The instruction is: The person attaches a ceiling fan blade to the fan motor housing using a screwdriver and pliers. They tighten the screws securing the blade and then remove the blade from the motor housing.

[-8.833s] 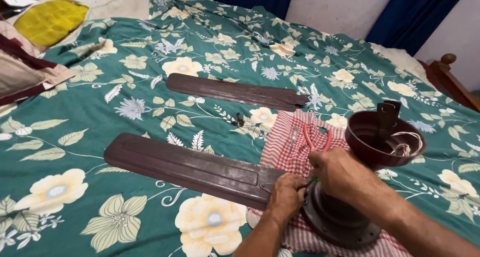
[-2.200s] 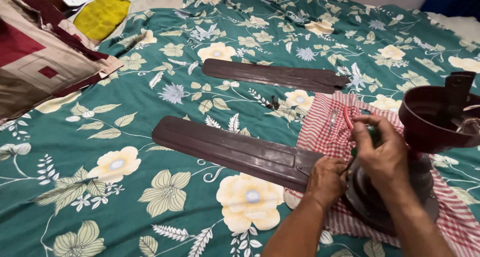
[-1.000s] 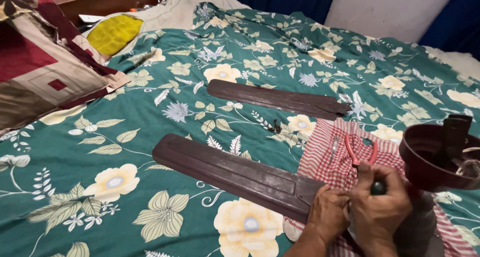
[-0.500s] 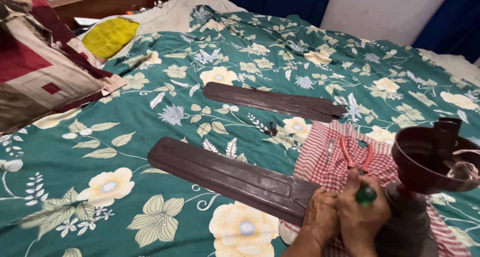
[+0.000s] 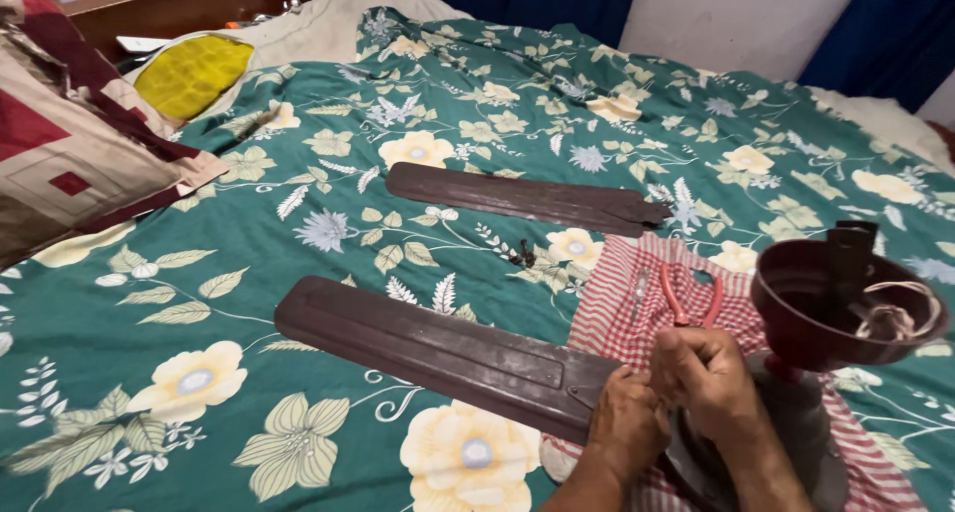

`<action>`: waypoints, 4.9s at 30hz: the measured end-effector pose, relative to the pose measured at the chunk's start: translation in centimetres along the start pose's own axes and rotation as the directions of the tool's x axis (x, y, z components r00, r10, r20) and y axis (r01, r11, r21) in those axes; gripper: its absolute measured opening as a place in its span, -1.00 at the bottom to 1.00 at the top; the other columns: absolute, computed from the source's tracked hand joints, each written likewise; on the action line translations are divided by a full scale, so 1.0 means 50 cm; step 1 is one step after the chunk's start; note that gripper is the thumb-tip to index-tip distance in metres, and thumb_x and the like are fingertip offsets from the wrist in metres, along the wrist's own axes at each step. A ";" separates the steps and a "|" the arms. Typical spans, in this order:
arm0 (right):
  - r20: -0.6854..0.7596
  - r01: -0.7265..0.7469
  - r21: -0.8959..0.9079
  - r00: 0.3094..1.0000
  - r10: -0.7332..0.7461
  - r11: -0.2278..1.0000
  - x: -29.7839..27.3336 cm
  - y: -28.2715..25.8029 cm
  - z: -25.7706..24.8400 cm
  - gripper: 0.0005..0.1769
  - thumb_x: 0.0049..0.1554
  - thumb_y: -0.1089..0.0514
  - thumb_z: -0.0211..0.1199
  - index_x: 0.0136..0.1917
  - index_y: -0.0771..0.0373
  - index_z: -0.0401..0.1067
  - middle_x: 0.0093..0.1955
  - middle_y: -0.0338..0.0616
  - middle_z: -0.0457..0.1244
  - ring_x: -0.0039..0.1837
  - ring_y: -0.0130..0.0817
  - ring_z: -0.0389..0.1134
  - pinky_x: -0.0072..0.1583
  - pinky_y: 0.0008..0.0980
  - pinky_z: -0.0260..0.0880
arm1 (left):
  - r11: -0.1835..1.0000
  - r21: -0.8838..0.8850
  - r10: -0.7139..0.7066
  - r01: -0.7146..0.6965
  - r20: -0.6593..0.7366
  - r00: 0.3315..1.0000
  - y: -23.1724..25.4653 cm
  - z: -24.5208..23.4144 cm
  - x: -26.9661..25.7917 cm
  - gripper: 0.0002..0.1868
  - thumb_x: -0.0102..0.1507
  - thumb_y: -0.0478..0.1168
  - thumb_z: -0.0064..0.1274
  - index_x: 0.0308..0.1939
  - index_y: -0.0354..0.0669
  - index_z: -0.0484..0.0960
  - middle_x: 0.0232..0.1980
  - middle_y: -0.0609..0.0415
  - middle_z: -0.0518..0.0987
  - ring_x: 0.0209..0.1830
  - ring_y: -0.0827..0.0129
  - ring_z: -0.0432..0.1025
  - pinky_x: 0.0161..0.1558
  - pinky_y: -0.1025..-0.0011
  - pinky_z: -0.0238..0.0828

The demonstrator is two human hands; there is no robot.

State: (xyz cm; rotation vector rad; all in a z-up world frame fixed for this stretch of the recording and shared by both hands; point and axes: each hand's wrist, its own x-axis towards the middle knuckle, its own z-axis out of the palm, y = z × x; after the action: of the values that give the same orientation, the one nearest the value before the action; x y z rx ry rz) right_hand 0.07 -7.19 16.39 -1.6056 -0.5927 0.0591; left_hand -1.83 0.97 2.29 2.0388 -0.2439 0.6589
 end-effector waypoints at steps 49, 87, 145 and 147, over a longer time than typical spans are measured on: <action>-0.533 0.039 -0.501 0.773 -0.344 0.864 -0.043 0.068 -0.007 -0.50 0.50 0.04 0.15 -0.19 0.42 0.46 -0.35 -0.15 0.31 -0.28 -0.50 0.34 -0.15 -0.53 0.31 | 0.712 -0.659 -0.323 0.242 -0.001 0.947 0.047 -0.016 0.002 0.05 0.17 -0.04 0.22 0.59 -0.57 0.12 0.50 -0.36 0.41 0.59 0.14 0.32 0.51 0.41 0.21; -0.428 0.135 -0.562 0.797 -0.426 0.816 -0.080 -0.012 0.044 -0.57 0.46 0.09 0.12 -0.20 0.36 0.41 -0.33 -0.21 0.26 -0.25 -0.50 0.28 -0.15 -0.45 0.26 | 0.816 -0.373 -0.442 0.442 0.089 0.892 0.060 -0.016 0.028 -0.39 0.35 0.12 -0.12 0.38 -0.10 0.50 0.33 -0.20 0.52 0.33 0.00 0.43 0.30 0.28 0.31; -0.340 0.040 -0.528 0.905 -0.254 0.849 0.009 -0.054 0.026 -0.73 0.38 0.08 0.22 -0.06 0.32 0.52 -0.29 -0.25 0.32 -0.25 -0.59 0.27 -0.18 -0.50 0.27 | 0.777 -0.465 -0.395 0.424 0.163 0.904 0.042 -0.026 0.012 -0.72 0.32 -0.19 0.14 0.12 0.00 0.70 -0.08 -0.03 0.72 -0.21 0.50 0.57 -0.09 0.45 0.49; -0.338 -0.010 -0.500 0.923 -0.185 0.866 0.015 -0.059 0.021 -0.74 0.35 0.07 0.23 -0.04 0.32 0.52 -0.33 -0.24 0.30 -0.28 -0.59 0.25 -0.22 -0.50 0.24 | 0.770 -0.507 -0.356 0.388 0.163 0.920 0.033 -0.023 0.019 -0.73 0.33 -0.20 0.13 0.11 -0.02 0.70 -0.06 -0.02 0.73 -0.16 0.54 0.58 -0.05 0.48 0.48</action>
State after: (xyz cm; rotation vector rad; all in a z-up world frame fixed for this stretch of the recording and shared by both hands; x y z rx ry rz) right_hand -0.68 -5.92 19.24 -2.0165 -0.3934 -0.5035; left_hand -2.15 1.12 4.48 1.5017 -0.0371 0.2385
